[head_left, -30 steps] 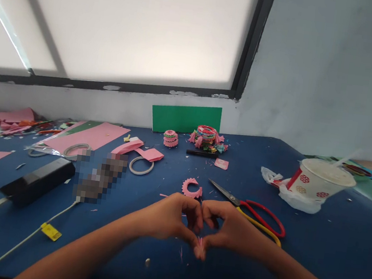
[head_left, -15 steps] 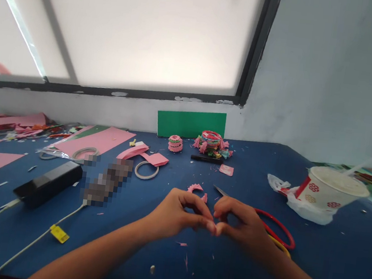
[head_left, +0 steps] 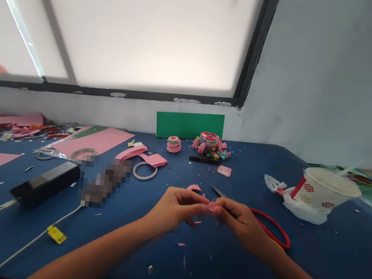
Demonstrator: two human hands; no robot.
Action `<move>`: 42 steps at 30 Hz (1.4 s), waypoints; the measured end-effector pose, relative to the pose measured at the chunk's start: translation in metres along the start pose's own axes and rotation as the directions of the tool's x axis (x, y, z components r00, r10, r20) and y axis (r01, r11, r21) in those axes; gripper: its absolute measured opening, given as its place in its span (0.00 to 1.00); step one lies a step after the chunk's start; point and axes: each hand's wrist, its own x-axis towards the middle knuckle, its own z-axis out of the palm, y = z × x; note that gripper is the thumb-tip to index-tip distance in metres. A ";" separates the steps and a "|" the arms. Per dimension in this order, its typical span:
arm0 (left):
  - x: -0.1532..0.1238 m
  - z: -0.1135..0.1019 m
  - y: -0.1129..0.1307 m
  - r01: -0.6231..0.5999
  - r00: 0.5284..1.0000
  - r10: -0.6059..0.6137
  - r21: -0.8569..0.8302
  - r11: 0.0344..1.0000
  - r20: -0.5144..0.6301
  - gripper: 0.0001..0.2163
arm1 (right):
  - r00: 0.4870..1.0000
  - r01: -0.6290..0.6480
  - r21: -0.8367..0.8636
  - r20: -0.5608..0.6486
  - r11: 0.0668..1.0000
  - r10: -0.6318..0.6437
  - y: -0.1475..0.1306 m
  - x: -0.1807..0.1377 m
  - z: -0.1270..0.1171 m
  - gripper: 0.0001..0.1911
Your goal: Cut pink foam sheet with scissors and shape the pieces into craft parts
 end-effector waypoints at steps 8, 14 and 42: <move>0.001 -0.003 -0.002 -0.040 0.998 0.052 0.255 0.966 -0.042 0.15 | 0.996 -0.069 0.137 -0.050 0.988 0.076 0.000 0.003 0.002 0.12; 0.006 -0.008 -0.006 -0.104 0.992 0.122 0.497 0.861 -0.004 0.16 | 0.978 -0.157 0.255 -0.093 0.954 0.186 0.005 0.009 -0.001 0.13; 0.026 -0.015 0.011 -0.155 0.964 0.245 0.529 0.834 -0.104 0.14 | 0.972 -0.028 0.039 -0.233 0.999 0.037 -0.013 0.027 -0.019 0.11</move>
